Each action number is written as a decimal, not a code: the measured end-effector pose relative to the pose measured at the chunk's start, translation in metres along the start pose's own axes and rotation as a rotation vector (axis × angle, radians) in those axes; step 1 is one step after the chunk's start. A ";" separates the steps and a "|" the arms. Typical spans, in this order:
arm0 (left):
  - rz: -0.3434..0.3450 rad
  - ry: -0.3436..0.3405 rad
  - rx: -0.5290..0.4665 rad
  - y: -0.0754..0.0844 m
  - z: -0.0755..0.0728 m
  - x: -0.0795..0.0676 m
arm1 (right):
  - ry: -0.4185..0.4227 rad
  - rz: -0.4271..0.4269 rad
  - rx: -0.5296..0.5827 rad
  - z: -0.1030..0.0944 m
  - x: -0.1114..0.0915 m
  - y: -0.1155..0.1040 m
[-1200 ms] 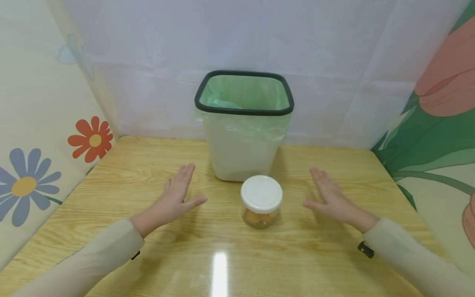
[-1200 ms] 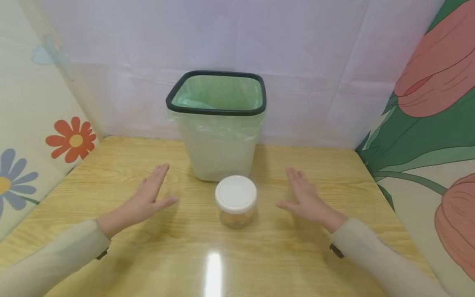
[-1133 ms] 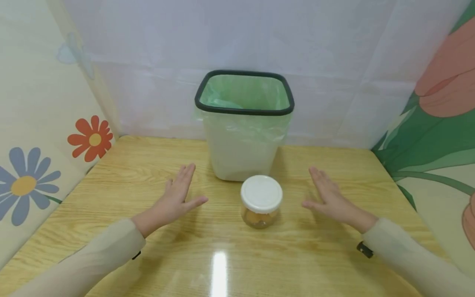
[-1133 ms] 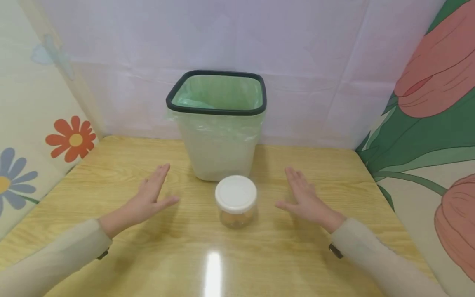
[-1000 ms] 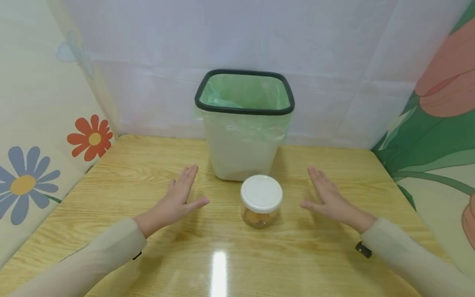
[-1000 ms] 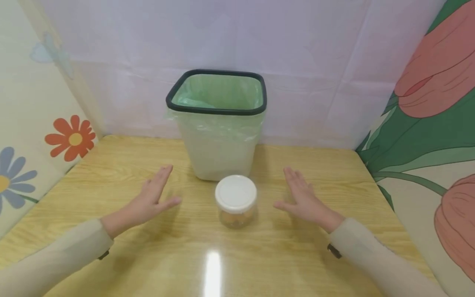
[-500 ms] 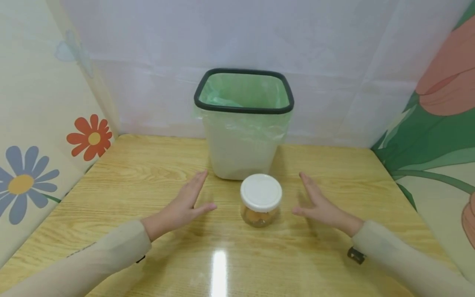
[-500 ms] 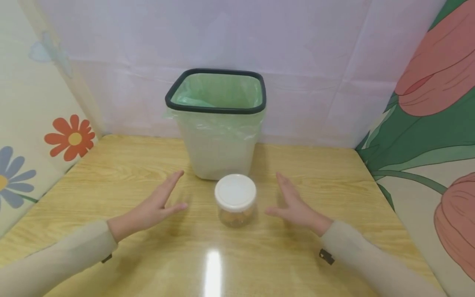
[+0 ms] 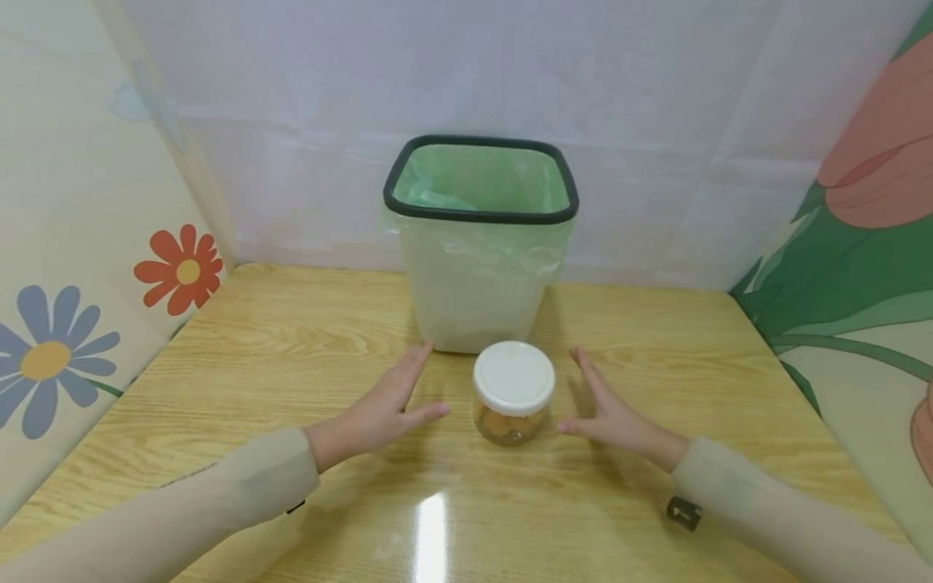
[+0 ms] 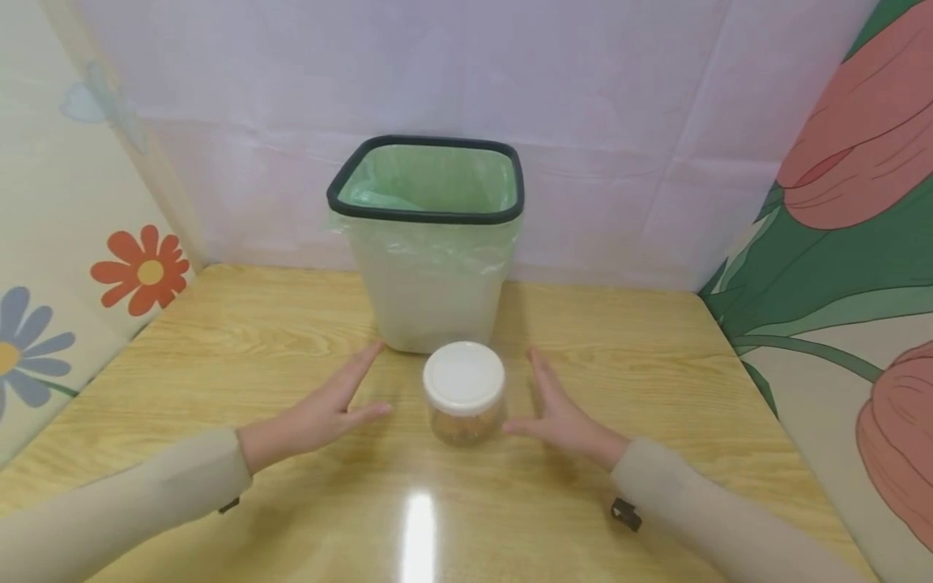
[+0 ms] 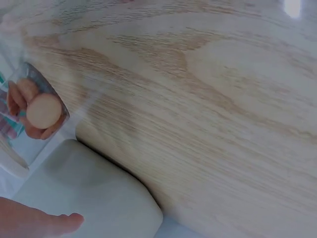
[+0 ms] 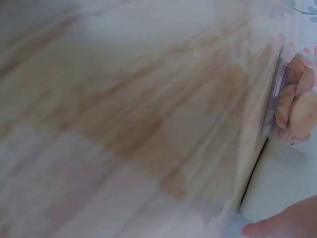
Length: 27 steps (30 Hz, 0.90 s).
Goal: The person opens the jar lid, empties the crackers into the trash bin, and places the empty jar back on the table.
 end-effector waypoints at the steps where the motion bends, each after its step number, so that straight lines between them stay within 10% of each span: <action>1: -0.001 -0.001 0.001 0.001 0.001 0.001 | -0.001 0.000 0.005 0.001 0.000 -0.001; 27: -0.018 -0.042 0.037 0.005 0.002 0.007 | -0.012 0.004 0.044 0.011 0.004 -0.009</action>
Point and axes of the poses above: each hand's wrist, its own x-axis towards the middle knuckle, its own z-axis out of the palm, y = z × x, the point moved 6 cm from there along x, towards the middle knuckle, and after that the axes turned 5 degrees about -x, right-handed, at the moved point
